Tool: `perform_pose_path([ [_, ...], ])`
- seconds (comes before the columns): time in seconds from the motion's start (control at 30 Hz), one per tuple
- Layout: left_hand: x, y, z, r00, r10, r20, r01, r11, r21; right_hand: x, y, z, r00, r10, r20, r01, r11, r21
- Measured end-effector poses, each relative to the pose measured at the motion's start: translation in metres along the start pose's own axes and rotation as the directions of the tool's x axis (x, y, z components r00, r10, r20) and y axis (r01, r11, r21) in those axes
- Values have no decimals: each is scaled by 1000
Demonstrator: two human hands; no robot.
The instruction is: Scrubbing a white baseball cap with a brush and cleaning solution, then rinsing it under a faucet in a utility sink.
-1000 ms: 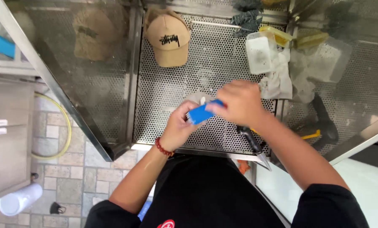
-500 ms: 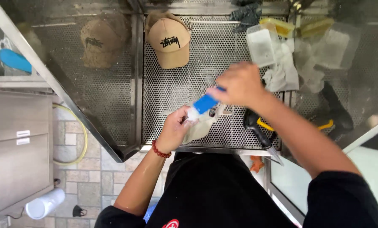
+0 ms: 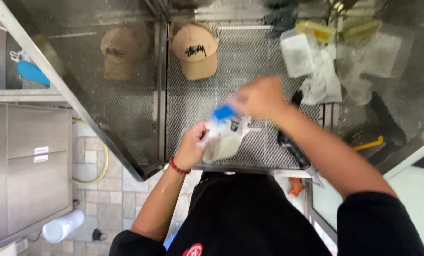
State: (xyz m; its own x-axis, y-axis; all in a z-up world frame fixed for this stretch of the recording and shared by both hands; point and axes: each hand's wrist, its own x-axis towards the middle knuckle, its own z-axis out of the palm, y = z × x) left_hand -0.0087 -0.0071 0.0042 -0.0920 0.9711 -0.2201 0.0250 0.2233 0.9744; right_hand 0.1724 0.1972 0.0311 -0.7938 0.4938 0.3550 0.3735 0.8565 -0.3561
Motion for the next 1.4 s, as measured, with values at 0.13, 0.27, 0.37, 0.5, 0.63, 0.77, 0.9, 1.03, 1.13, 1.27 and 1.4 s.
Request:
perform_pose_path([
  [0.13, 1, -27, -20, 984, 174, -27, -171, 983, 68, -46, 68, 27, 961, 265, 74, -234, 930, -284],
  [0.27, -22, -21, -22, 989, 21, -149, -58, 966, -250, -118, 82, 87, 652, 686, 324, -638, 727, -255],
  [0.37, -41, -18, -31, 974, -12, -227, -65, 942, -328, -160, 68, 143, 591, 716, 372, -702, 684, -199],
  [0.5, -74, -19, -46, 933, 14, -360, -195, 860, -471, -184, 38, 180, 600, 727, 334, -749, 657, -85],
  [0.63, -120, -13, -56, 861, 0, -509, -324, 771, -548, -145, -3, 154, 804, 558, 204, -501, 821, -273],
  [0.77, -176, -10, -71, 790, 2, -613, -467, 649, -600, -93, -84, 124, 895, 353, 274, -447, 722, 528],
  [0.9, -228, -5, -114, 722, 50, -691, -615, 505, -606, -57, -181, 117, 906, 159, 391, -421, 397, 815],
  [1.03, -297, -57, -177, 601, 54, -797, -720, 470, -511, -52, -266, 151, 824, 252, 507, -565, 428, 706],
  [1.13, -365, -108, -236, 552, -20, -834, -760, 400, -512, -32, -348, 189, 805, 182, 565, -539, 623, 567],
  [1.27, -451, -152, -306, 452, -9, -892, -645, 687, -334, 0, -425, 239, 802, 160, 575, -570, 493, 658],
  [1.4, -496, -131, -385, 396, 21, -918, -238, 968, -81, 53, -484, 276, 809, 173, 561, -572, 446, 688],
])
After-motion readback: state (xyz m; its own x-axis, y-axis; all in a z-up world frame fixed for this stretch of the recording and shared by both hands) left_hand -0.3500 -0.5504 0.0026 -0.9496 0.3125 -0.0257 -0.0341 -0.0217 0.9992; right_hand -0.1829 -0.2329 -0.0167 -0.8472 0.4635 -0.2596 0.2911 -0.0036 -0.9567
